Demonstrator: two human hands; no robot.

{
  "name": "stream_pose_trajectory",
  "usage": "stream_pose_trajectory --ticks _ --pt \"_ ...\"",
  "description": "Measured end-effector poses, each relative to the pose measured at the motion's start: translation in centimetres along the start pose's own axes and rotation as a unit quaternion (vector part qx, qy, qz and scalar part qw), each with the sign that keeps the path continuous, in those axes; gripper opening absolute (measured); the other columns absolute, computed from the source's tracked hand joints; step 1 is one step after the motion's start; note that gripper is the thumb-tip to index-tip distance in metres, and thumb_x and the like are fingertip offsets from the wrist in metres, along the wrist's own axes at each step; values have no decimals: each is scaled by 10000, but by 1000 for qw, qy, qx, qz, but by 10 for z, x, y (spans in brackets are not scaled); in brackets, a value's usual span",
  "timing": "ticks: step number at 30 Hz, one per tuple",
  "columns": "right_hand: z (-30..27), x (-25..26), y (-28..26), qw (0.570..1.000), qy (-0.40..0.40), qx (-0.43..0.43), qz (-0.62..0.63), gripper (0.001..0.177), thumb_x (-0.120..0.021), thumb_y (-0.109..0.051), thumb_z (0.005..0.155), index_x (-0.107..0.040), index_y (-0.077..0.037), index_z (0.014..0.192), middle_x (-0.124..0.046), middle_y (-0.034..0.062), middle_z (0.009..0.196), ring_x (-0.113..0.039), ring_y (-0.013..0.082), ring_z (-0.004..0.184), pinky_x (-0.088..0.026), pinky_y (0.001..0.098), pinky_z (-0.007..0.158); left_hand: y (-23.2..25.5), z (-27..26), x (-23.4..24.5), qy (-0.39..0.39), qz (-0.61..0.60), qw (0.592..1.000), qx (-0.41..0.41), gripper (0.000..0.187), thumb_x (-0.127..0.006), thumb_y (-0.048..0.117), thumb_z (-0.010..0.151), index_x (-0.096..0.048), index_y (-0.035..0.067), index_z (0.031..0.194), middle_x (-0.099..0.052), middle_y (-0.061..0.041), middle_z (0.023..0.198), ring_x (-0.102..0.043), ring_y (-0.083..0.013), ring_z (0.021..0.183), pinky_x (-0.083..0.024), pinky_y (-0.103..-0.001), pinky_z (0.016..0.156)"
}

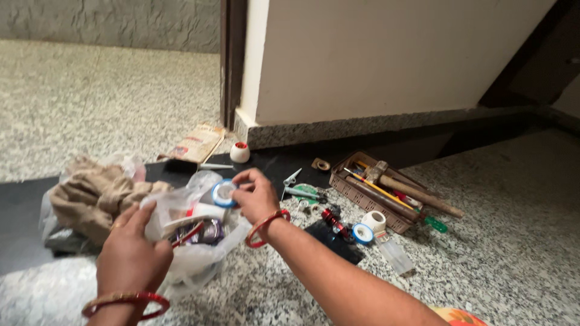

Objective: The person sits on the floor and organizes various small items, including tape rolls, a flashlight, a marker, and a grinding disc, into a clear plastic bag. They pick up each item from the floor and place it into the bag one by one.

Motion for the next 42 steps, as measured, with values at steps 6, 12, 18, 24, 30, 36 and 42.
stream_pose_trajectory --ticks 6,12,18,24,30,36,42 --pt "-1 -13 19 993 -106 -40 27 169 -762 -80 849 -754 -41 1013 -749 12 838 -679 85 702 -524 237 581 -9 -3 -2 -21 6 998 54 503 -683 154 758 -674 113 1259 -655 -162 1315 -646 -369 1180 -516 -467 1013" --pt "11 -36 49 990 -135 -50 11 251 -744 -53 816 -745 -35 1066 -741 41 848 -676 104 686 -532 268 567 -1 -2 -1 22 -4 1000 -12 770 -696 155 688 -539 47 1434 -598 -199 1375 -605 -395 1188 -488 -470 986" --pt "17 -92 61 973 -219 -61 45 479 -755 -68 793 -694 -5 1264 -722 94 1042 -652 128 742 -530 268 615 1 -1 2 37 -4 999 -16 791 -702 166 689 -523 17 1444 -575 -227 1405 -587 -398 1233 -480 -465 1007" --pt "12 -119 55 970 -227 -78 39 747 -775 -176 807 -488 -55 1486 -608 186 1415 -642 256 1113 -546 357 847 2 0 5 24 1 1000 10 797 -735 183 698 -505 24 1444 -557 -231 1418 -576 -395 1242 -475 -466 1005" --pt "12 -118 75 948 -282 -79 127 756 -778 -198 833 -476 -55 1511 -492 210 1515 -586 263 1278 -524 376 997 11 -4 4 22 1 1000 12 794 -738 171 704 -497 50 1450 -556 -221 1422 -583 -388 1238 -487 -458 1016" --pt "20 -133 97 936 -309 -39 163 891 -783 -159 861 -285 -15 1586 -389 238 1605 -477 282 1428 -448 371 1114 15 -12 -3 -21 1 999 40 814 -727 135 706 -453 91 1472 -509 -163 1482 -593 -382 1215 -496 -461 988" --pt "24 -123 84 962 -230 -14 149 1015 -811 -195 797 -198 -48 1593 -316 209 1626 -428 269 1421 -469 366 1074 23 -12 5 6 1 1000 13 830 -742 110 691 -452 90 1469 -505 -170 1466 -591 -390 1214 -500 -466 977"
Point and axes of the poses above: each hand's wrist, its own z-axis towards the middle knuckle, its own x-axis out of the back of the hand, y = z × x, the point moved 10 cm from there along z, towards the middle knuckle
